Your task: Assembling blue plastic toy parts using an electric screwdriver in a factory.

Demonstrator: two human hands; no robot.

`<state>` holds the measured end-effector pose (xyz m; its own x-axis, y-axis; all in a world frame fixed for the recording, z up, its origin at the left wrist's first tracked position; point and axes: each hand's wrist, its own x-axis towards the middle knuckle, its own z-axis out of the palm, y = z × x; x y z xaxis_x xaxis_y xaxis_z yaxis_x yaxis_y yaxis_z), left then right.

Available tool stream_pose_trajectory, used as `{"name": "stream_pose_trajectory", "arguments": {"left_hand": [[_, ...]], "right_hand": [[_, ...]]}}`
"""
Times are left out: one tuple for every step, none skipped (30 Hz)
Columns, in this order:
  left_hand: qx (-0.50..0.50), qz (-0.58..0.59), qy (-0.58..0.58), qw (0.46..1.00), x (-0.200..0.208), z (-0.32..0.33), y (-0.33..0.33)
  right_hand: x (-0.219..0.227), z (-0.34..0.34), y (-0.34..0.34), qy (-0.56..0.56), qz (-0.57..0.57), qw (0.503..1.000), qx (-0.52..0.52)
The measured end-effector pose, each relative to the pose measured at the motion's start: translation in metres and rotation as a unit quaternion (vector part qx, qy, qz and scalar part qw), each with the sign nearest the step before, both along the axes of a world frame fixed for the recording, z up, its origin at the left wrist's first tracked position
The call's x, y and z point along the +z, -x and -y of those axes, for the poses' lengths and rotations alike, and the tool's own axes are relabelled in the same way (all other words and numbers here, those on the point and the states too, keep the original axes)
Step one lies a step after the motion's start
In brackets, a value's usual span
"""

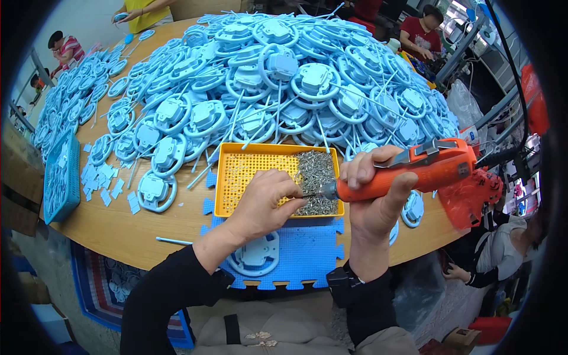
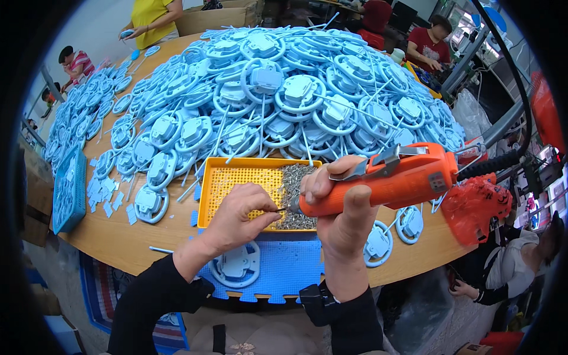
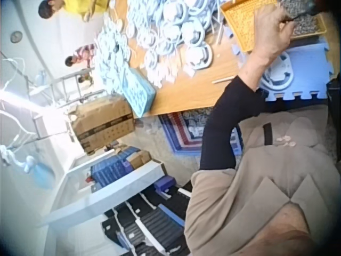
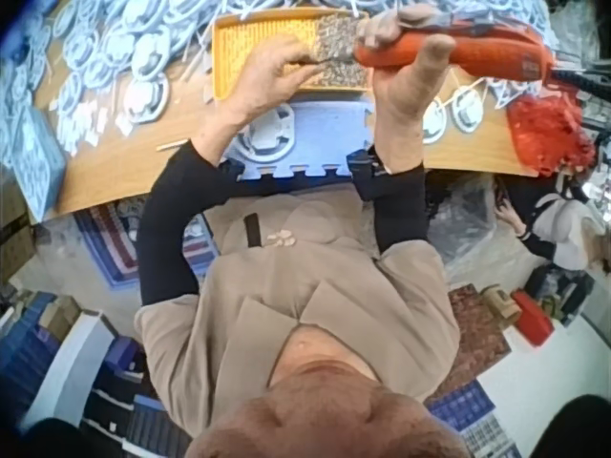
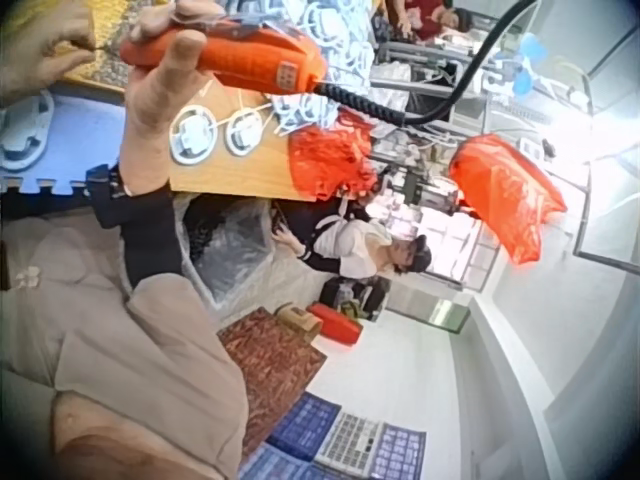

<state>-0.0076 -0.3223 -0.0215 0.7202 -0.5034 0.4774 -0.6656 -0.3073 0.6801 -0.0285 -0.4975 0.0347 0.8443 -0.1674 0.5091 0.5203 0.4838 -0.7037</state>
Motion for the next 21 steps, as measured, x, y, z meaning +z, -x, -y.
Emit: {"name": "stream_pose_trajectory", "arguments": {"left_hand": [[0.018,0.000,0.011,1.000,0.004,-0.002,0.008],[0.036,-0.001,0.023,0.999,0.007,-0.005,0.014],[0.037,-0.001,0.022,0.999,0.006,-0.008,0.018],[0.024,0.005,0.032,0.999,0.003,-0.011,0.020],[0.010,0.010,0.041,0.999,0.002,-0.013,0.023],[0.012,0.011,0.042,0.999,0.002,-0.017,0.025],[0.009,0.011,0.041,0.999,0.002,-0.019,0.028],[0.006,0.011,0.040,0.999,0.002,-0.022,0.031],[0.008,0.012,0.041,0.999,0.003,-0.024,0.032],[-0.001,0.034,0.025,0.999,0.004,-0.027,0.034],[-0.009,0.056,0.008,0.998,0.005,-0.029,0.035],[-0.009,0.053,0.008,0.998,0.007,-0.030,0.037],[-0.014,0.066,-0.016,0.998,0.011,-0.033,0.039],[-0.019,0.079,-0.040,0.996,0.012,-0.036,0.042],[-0.017,0.076,-0.043,0.996,0.012,-0.039,0.046],[-0.015,0.080,-0.059,0.995,0.011,-0.041,0.050],[-0.013,0.084,-0.076,0.993,0.010,-0.043,0.055],[-0.012,0.081,-0.077,0.994,0.009,-0.046,0.061],[0.006,0.075,-0.102,0.992,0.008,-0.048,0.069],[0.023,0.069,-0.126,0.989,0.006,-0.051,0.076],[0.026,0.060,-0.155,0.986,0.004,-0.056,0.083]], "right_hand": [[0.002,-0.002,0.004,0.014,0.002,1.000,0.007],[0.004,-0.006,0.008,0.014,0.002,1.000,0.008],[0.007,-0.010,0.013,0.014,0.003,1.000,0.016],[0.009,-0.013,0.016,0.015,0.005,1.000,0.025],[0.009,-0.016,0.019,0.015,0.006,0.999,0.027],[0.009,-0.019,0.022,0.017,0.007,0.999,0.033],[0.009,-0.021,0.025,0.019,0.007,0.999,0.038],[0.011,-0.023,0.027,0.020,0.008,0.999,0.039],[0.012,-0.025,0.029,0.029,0.012,0.999,0.042],[0.011,-0.026,0.033,0.037,0.013,0.998,0.044],[0.012,-0.028,0.036,0.037,0.011,0.998,0.044],[0.012,-0.029,0.039,0.042,0.008,0.998,0.046],[0.012,-0.032,0.041,0.046,0.007,0.998,0.051],[0.011,-0.034,0.043,0.044,0.004,0.998,0.053],[0.009,-0.036,0.046,0.044,0.003,0.996,0.072],[0.007,-0.037,0.049,0.045,0.002,0.995,0.090],[0.007,-0.041,0.053,0.043,0.000,0.995,0.091],[0.008,-0.049,0.059,0.074,-0.010,0.994,0.086],[0.007,-0.053,0.063,0.105,-0.018,0.991,0.079],[0.004,-0.055,0.066,0.105,-0.020,0.991,0.079],[0.000,-0.057,0.068,0.122,-0.032,0.988,0.088]]}}
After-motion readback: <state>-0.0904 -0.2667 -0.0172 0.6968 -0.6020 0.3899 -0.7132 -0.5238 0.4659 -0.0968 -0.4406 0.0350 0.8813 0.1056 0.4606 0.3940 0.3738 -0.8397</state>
